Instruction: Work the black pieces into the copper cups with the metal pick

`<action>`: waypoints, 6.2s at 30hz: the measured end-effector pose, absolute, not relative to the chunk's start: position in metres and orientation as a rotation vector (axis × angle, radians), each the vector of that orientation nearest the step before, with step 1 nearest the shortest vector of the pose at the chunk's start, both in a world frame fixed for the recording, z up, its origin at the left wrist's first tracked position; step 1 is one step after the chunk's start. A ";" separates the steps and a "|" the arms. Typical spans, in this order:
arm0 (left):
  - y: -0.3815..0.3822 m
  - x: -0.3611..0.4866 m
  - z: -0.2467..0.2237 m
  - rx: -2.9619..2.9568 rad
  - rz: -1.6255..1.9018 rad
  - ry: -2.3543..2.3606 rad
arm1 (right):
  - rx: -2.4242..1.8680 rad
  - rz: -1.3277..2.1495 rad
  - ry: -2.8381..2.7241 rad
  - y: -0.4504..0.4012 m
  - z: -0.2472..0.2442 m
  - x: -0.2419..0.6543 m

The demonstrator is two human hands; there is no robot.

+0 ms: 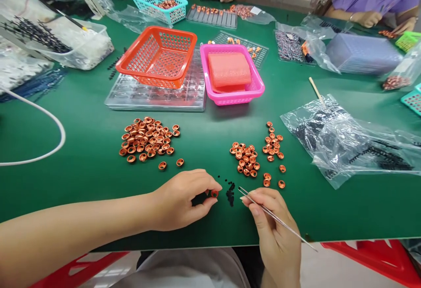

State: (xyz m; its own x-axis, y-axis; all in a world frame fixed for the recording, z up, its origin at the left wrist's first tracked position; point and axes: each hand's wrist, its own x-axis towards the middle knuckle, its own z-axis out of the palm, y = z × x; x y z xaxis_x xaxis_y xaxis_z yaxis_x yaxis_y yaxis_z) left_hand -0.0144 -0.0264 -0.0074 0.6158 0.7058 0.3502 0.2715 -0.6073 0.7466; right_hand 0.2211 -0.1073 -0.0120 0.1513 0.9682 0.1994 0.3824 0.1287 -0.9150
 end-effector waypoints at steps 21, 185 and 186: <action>-0.025 -0.015 0.002 2.166 0.771 0.678 | -1.231 0.746 -1.482 -0.115 -0.011 0.206; -0.022 -0.016 0.000 2.044 0.671 0.707 | -1.324 0.602 -1.753 -0.103 -0.015 0.215; -0.022 -0.016 0.000 2.042 0.674 0.703 | -1.317 0.605 -1.754 -0.103 -0.014 0.215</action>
